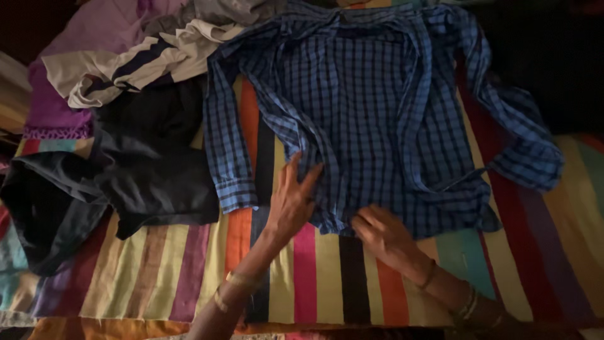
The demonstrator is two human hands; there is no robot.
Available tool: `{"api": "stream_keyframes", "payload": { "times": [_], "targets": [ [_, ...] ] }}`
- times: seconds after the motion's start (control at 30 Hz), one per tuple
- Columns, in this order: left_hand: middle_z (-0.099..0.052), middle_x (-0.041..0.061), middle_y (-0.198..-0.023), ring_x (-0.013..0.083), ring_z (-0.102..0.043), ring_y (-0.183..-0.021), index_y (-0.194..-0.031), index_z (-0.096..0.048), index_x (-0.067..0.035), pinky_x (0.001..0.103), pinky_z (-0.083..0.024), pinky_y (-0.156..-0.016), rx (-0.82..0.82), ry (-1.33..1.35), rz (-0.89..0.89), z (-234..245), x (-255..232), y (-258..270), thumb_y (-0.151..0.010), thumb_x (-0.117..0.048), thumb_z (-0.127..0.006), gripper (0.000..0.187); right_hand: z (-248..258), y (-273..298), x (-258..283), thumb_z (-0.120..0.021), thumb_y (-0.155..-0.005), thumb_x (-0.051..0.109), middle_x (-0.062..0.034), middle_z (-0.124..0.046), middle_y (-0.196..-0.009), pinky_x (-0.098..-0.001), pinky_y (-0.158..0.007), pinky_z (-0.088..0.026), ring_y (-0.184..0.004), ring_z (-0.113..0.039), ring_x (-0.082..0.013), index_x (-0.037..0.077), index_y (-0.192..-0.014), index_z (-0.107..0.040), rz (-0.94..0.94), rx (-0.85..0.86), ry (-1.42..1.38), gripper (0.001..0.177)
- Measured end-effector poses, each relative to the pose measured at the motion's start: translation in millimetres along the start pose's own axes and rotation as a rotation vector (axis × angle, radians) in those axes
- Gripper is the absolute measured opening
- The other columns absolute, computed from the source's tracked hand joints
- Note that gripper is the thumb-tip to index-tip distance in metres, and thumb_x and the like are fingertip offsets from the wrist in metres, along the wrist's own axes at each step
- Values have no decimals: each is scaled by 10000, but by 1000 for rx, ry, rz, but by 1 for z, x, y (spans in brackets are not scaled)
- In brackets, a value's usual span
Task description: The person spreads a blue checkered shirt on a bed, buttons it from bottom to top, and smooths the fabric with their hands.
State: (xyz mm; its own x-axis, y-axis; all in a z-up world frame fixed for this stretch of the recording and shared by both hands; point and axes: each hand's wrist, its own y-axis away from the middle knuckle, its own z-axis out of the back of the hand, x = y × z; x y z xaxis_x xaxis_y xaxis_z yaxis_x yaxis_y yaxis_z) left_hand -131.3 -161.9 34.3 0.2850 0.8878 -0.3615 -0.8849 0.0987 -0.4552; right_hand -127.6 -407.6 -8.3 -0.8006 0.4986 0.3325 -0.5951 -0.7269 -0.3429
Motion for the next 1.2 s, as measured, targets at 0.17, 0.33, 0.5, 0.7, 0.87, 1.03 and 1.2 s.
{"api": "stream_keyframes", "payload": {
  "times": [0.17,0.33,0.5,0.7,0.87,1.03,1.2],
  "targets": [
    [-595,119,-1330,323,-656,-1159,-1176,-648,-109,396,-613,-832,-127,-10,103,1,17,-14,-779,96,-672,447,5,1,-3,-763,-760,2,-131,-648,-893,-382,-695,-547,-824,-644,-267,-13,-959,-708,47,-34,-87,207],
    [-601,179,-1240,325,-666,-1022,-1225,-629,-63,430,-585,-812,-282,-63,389,96,17,47,-736,52,-616,502,28,25,-20,-759,-762,50,-121,-678,-903,-389,-640,-559,-802,-667,-254,5,-937,-721,-62,147,-268,184],
    [-613,86,-1298,305,-662,-1093,-1075,-669,-160,450,-550,-820,156,-269,725,129,29,95,-808,-149,-792,295,30,31,-18,-680,-812,61,-38,-718,-828,-364,-693,-573,-830,-684,-180,60,-838,-747,-57,380,-283,72],
    [-456,246,-1473,385,-479,-1313,-1312,-658,-146,596,-328,-1117,114,-480,254,94,31,100,-752,-56,-774,580,35,17,-5,-707,-916,135,-46,-724,-884,-348,-719,-569,-814,-682,-173,50,-962,-760,-115,518,-401,110],
    [-453,158,-1563,326,-404,-1430,-1216,-740,-254,558,-303,-1192,271,-453,13,84,28,94,-698,56,-713,604,55,18,-11,-718,-893,154,-60,-722,-965,-289,-753,-581,-862,-688,-170,51,-1008,-741,41,222,-175,156],
    [-610,143,-1428,294,-530,-1396,-872,-740,-92,544,-377,-1207,158,-328,-21,86,47,108,-838,20,-698,124,102,28,-52,-743,-893,133,-144,-693,-1207,-361,-957,-557,-1112,-638,-244,-16,-1130,-720,-112,-143,188,281],
    [-695,147,-1320,298,-663,-1256,-1289,-675,-126,449,-544,-1102,-334,764,467,93,60,124,-984,67,-550,381,109,50,-88,-826,-714,308,-201,-666,-1244,-507,-1107,-437,-1290,-541,-370,-33,-1220,-671,-225,-79,322,630]
  ]
}}
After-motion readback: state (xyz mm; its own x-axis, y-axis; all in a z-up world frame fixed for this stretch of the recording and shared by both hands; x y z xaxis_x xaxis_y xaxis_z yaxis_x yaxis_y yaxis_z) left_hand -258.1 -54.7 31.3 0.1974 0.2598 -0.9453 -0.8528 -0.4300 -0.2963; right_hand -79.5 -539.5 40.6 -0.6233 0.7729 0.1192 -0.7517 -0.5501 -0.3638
